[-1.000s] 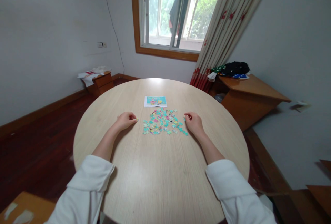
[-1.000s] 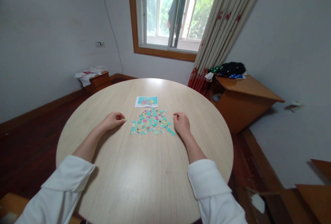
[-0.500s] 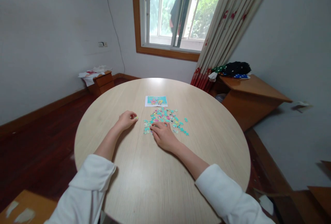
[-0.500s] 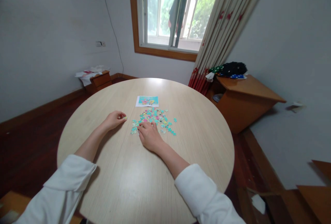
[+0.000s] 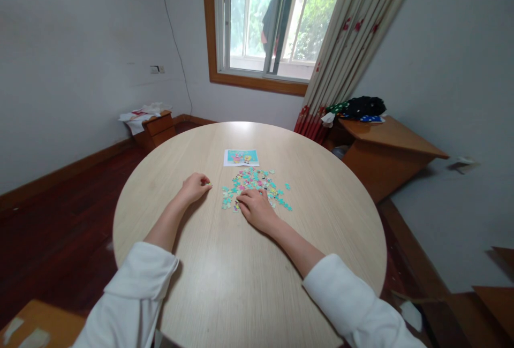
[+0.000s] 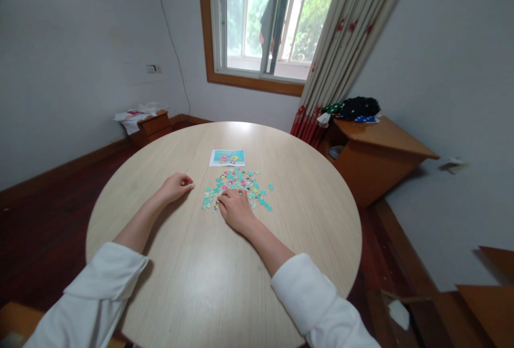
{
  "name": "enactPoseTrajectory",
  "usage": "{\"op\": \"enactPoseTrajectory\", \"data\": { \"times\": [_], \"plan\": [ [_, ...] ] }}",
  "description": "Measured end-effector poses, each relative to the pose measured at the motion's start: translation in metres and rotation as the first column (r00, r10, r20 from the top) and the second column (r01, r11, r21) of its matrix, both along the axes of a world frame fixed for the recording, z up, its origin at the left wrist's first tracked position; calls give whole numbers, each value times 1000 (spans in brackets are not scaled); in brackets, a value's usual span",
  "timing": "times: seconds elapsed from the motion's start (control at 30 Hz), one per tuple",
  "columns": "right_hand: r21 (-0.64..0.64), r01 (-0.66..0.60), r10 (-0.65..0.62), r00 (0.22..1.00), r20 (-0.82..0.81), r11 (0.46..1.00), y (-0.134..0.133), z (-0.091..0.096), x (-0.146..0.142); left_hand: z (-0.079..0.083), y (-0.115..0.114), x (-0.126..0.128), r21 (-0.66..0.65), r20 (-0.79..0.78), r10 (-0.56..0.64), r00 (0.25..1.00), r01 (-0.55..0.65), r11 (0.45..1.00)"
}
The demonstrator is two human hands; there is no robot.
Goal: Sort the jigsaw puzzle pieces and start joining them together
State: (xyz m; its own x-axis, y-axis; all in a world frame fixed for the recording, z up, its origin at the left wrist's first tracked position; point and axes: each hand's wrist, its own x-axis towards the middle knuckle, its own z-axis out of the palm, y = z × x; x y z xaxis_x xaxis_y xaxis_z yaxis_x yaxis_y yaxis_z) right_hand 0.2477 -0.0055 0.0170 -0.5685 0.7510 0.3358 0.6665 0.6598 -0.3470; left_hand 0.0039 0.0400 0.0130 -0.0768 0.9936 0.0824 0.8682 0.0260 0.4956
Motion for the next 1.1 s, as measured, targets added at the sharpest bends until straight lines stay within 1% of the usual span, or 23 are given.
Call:
{"op": "enactPoseTrajectory", "data": {
  "times": [0.27, 0.53, 0.63, 0.73, 0.87, 1.1],
  "plan": [
    [-33, 23, -22, 999, 27, 999, 2, 1, 2, 2, -1, 1, -17, -29, -44, 999, 44, 999],
    [-67, 73, -74, 997, -13, 995, 7, -2, 6, 3, -3, 3, -19, -39, -55, 998, 54, 998],
    [-77, 94, -95, 995, -16, 993, 7, -2, 5, 4, -5, 3, -18, -21, -63, 998, 63, 998],
    [-96, 113, -115, 993, -16, 989, 8, -2, 4, 6, -5, 3, -21, -8, -55, 998, 55, 998],
    [-121, 127, -128, 992, -6, 985, 8, -1, 5, 7, -5, 3, -32, -40, -27, 999, 26, 999],
    [-140, 114, -117, 993, -16, 984, 10, -5, 5, 4, -3, 2, -28, -47, -36, 998, 35, 999]
  ]
}}
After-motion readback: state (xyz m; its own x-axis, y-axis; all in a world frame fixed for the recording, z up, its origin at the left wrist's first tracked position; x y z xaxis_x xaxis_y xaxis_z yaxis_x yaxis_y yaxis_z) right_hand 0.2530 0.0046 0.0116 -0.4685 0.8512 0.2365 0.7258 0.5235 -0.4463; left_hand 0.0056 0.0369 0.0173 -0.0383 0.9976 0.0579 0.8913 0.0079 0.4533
